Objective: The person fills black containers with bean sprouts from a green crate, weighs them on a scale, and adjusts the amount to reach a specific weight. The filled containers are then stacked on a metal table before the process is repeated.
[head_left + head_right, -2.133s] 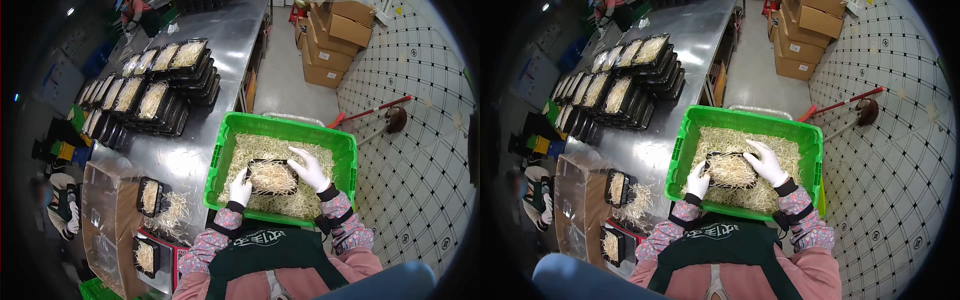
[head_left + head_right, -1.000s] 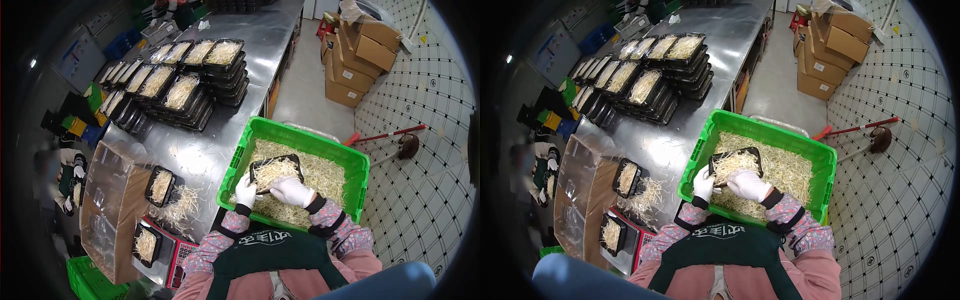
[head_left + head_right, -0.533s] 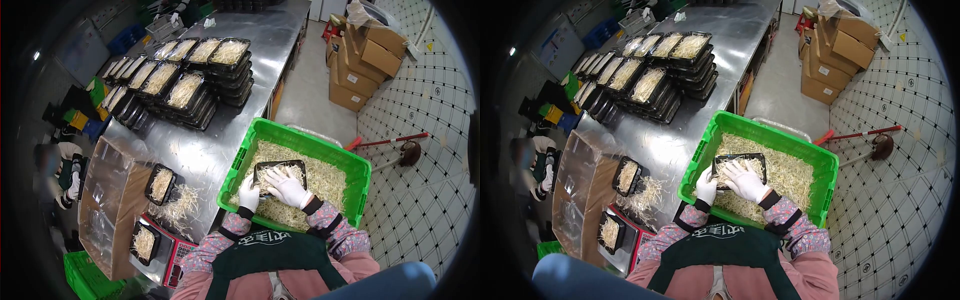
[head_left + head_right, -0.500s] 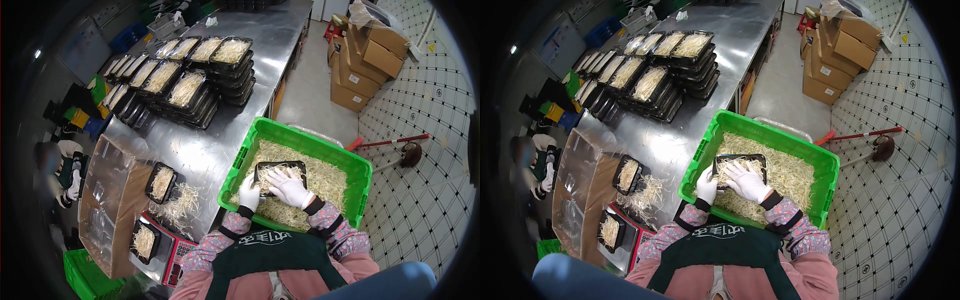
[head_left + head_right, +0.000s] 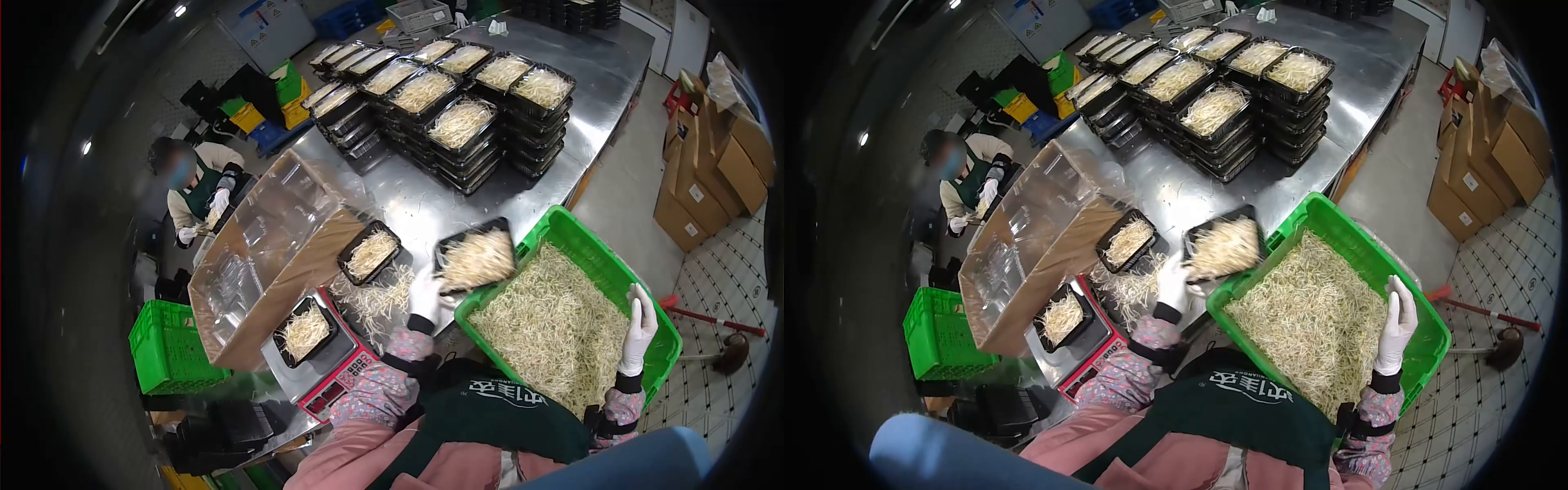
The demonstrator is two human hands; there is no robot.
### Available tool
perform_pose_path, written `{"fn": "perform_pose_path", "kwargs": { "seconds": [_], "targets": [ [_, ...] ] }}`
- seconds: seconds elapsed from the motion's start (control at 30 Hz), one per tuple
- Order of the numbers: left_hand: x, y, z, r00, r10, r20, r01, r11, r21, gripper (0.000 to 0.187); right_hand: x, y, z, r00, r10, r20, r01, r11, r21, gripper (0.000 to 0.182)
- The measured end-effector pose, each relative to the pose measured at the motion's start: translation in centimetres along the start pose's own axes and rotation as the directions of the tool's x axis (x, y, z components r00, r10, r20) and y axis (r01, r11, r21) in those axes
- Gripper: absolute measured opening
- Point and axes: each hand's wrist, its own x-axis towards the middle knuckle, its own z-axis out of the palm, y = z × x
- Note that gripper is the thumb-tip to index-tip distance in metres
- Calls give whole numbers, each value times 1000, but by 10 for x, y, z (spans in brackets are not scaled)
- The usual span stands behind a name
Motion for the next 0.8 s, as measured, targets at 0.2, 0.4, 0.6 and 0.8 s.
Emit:
{"fn": "perform_pose_path", "kwargs": {
  "seconds": [0.2, 0.4, 0.6, 0.8],
  "targets": [
    [53, 44, -131, 880, 223, -419, -179, 974, 143, 57, -13, 34, -19, 993, 118, -28, -118, 993, -19, 26],
    [71, 31, -179, 770, 22, -638, -53, 998, -30, 64, -29, 60, -26, 973, 228, 33, -221, 965, -138, 27],
    [24, 45, -150, 612, 733, -297, 53, 336, 940, 60, -50, 99, -68, 968, 249, -35, -251, 943, -217, 26],
    [-22, 40, 38, 823, 486, 295, -554, 570, 607, 75, -75, 152, -88, 916, 382, -120, -385, 758, -527, 56]
  ]
}}
